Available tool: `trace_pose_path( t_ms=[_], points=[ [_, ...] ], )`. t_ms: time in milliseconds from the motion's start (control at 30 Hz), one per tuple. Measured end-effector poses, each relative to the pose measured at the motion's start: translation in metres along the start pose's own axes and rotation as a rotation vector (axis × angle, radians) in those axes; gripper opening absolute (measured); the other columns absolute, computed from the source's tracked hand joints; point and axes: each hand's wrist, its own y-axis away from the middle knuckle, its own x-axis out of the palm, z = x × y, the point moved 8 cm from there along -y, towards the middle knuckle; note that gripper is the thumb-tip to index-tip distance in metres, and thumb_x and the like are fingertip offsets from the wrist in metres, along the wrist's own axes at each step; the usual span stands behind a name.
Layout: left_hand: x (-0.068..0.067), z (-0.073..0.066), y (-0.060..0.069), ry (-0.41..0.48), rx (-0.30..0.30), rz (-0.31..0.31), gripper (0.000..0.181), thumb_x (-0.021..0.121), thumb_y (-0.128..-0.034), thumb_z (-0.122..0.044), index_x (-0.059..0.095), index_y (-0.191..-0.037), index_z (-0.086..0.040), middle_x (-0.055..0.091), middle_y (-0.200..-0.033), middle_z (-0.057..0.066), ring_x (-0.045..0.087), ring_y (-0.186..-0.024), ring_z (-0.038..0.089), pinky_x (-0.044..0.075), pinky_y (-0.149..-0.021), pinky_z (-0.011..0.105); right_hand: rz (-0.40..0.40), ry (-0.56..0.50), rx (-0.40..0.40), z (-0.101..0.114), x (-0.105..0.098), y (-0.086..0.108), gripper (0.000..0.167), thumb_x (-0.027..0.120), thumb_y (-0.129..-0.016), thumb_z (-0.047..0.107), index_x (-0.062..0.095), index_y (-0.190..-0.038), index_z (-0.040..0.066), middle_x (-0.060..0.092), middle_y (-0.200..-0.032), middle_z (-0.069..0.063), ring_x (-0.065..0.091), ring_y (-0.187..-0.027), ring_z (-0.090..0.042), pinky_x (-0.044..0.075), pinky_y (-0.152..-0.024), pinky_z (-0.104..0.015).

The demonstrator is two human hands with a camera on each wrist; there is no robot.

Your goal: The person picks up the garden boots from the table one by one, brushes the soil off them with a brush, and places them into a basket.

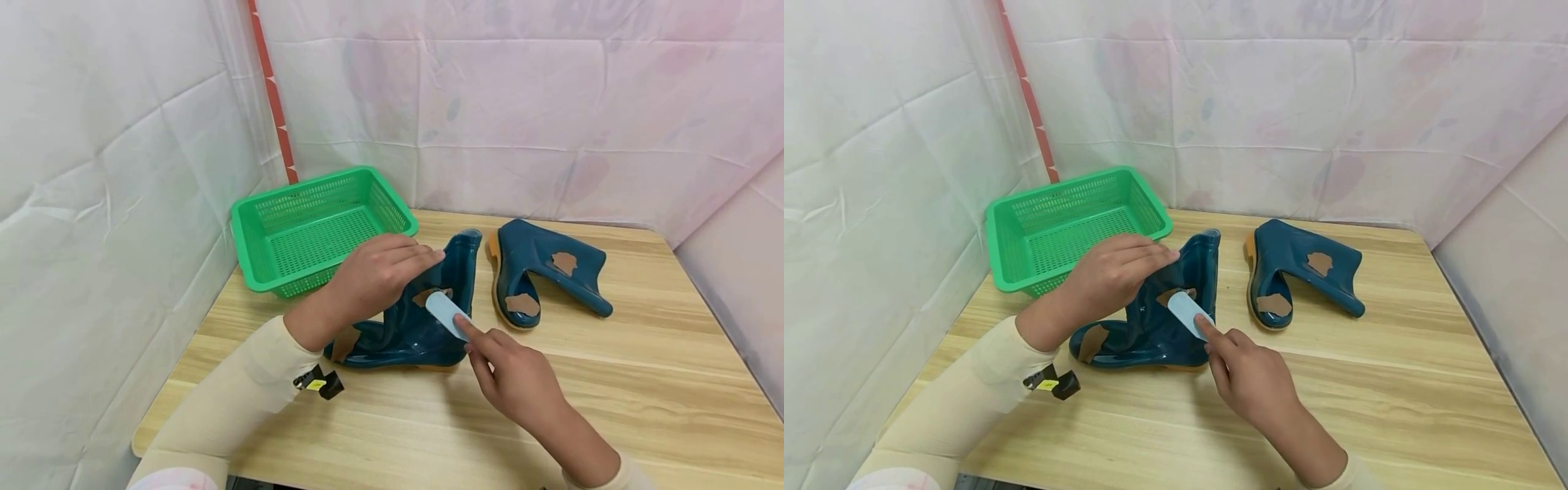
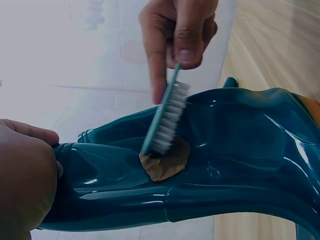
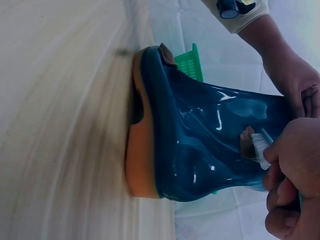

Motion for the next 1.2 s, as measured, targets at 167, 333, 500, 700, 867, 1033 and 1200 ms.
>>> trace_pose_path(
  t_ms=[167,333,500,700,867,1033,1200],
  points=[
    [0.001,0.001,-0.001,-0.005,-0.005,-0.001,0.033,0.070,-0.0955,0.001,0.073,-0.128,-0.005,0.075,-0.116,0.005,0.070,-0.109,0.018,0.051,-0.102,0.030,0.027,0.004,-0.007,0.001,0.003,0.002,0.058,0.074,-0.093,0.007,0.061,-0.146,0.024,0.048,-0.073,0.014,0.027,-0.048,0.004,0.030,-0.041,-0.018],
    [0.000,0.001,0.000,-0.004,-0.007,-0.015,0.032,0.068,-0.0966,0.002,0.073,-0.127,-0.005,0.075,-0.115,0.005,0.069,-0.109,0.018,0.051,-0.102,0.031,-0.029,-0.019,-0.054,0.005,-0.005,0.004,0.059,0.074,-0.091,0.006,0.061,-0.146,0.023,0.056,-0.079,0.012,0.027,-0.049,0.006,0.029,-0.042,-0.016],
    [-0.002,0.000,0.000,0.004,-0.003,-0.029,0.031,0.067,-0.0969,0.003,0.073,-0.127,-0.006,0.075,-0.116,0.004,0.069,-0.110,0.018,0.050,-0.103,0.030,-0.141,-0.036,-0.097,0.008,-0.019,0.001,0.066,0.074,-0.086,0.000,0.059,-0.147,0.019,0.066,-0.086,0.003,0.031,-0.052,0.005,0.031,-0.043,-0.017],
    [-0.002,-0.002,0.000,0.003,0.006,-0.034,0.032,0.070,-0.0957,0.002,0.073,-0.126,-0.005,0.075,-0.116,0.005,0.069,-0.109,0.018,0.050,-0.103,0.030,-0.084,-0.030,-0.064,0.005,-0.010,-0.004,0.062,0.074,-0.090,0.003,0.059,-0.147,0.021,0.063,-0.083,0.006,0.030,-0.049,0.005,0.031,-0.042,-0.017],
    [-0.003,-0.003,0.001,0.008,0.017,-0.040,0.030,0.070,-0.0958,0.001,0.074,-0.125,-0.005,0.076,-0.114,0.005,0.069,-0.107,0.018,0.052,-0.101,0.030,-0.020,-0.026,-0.074,0.007,0.002,-0.001,0.057,0.074,-0.092,0.008,0.061,-0.145,0.023,0.049,-0.075,0.012,0.027,-0.049,0.005,0.031,-0.043,-0.016],
    [-0.004,-0.002,0.000,0.007,0.016,-0.046,0.031,0.070,-0.0954,0.001,0.074,-0.126,-0.005,0.076,-0.114,0.005,0.070,-0.107,0.018,0.051,-0.102,0.030,-0.025,-0.039,-0.095,0.008,0.001,0.000,0.058,0.074,-0.092,0.007,0.061,-0.146,0.022,0.050,-0.076,0.013,0.029,-0.050,0.005,0.032,-0.044,-0.016],
    [-0.003,-0.001,0.000,0.007,0.004,-0.039,0.033,0.071,-0.0947,0.002,0.073,-0.127,-0.005,0.075,-0.116,0.005,0.069,-0.109,0.018,0.050,-0.103,0.029,-0.126,-0.059,-0.111,0.010,-0.014,-0.001,0.063,0.074,-0.087,0.000,0.060,-0.146,0.018,0.064,-0.084,0.006,0.032,-0.052,0.005,0.031,-0.043,-0.015]
  ],
)
